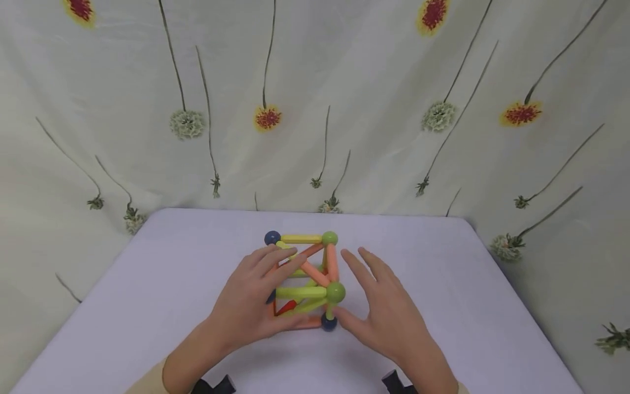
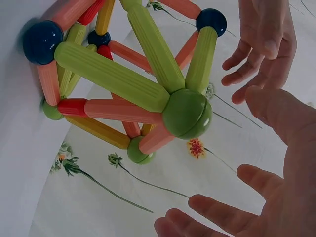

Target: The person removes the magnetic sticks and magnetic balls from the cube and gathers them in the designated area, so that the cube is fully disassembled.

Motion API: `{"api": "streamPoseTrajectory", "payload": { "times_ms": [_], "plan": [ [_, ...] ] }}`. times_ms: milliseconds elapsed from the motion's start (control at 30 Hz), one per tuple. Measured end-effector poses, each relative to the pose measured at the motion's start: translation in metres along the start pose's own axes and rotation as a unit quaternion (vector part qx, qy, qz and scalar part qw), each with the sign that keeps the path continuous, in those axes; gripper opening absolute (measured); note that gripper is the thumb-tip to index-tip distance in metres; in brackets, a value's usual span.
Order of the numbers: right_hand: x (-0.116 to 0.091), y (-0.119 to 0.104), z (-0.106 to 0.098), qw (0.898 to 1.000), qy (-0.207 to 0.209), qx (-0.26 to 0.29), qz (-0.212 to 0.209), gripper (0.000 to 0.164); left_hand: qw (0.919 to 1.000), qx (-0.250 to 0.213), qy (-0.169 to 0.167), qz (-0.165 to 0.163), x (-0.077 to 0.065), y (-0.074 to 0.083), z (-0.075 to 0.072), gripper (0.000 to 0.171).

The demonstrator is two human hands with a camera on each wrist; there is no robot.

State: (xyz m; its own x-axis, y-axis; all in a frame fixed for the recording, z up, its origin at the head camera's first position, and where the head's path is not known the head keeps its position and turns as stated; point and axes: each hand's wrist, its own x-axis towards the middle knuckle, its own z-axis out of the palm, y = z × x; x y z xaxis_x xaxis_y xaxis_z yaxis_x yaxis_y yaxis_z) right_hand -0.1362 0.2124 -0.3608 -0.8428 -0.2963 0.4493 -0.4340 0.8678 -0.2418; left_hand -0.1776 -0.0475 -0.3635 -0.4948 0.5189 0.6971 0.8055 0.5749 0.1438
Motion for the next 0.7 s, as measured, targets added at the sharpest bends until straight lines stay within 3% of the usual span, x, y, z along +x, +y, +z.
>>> {"api": "streamPoseTrajectory", "payload": {
  "times_ms": [167,433,700],
  "plan": [
    [0.002,0.003,0.014,0.998,-0.007,0.055,0.013,0.076,0.999,-0.045,0.006,0.002,-0.002,-0.007,0.01,0.056],
    [0.009,0.005,0.034,0.984,0.024,0.172,-0.036,0.048,0.9918,-0.115,-0.022,-0.052,-0.015,-0.013,0.024,0.045],
    [0.009,0.008,0.046,0.979,0.04,0.187,-0.067,0.035,0.9898,-0.135,-0.025,-0.037,-0.017,-0.021,0.031,0.03]
  ]
}}
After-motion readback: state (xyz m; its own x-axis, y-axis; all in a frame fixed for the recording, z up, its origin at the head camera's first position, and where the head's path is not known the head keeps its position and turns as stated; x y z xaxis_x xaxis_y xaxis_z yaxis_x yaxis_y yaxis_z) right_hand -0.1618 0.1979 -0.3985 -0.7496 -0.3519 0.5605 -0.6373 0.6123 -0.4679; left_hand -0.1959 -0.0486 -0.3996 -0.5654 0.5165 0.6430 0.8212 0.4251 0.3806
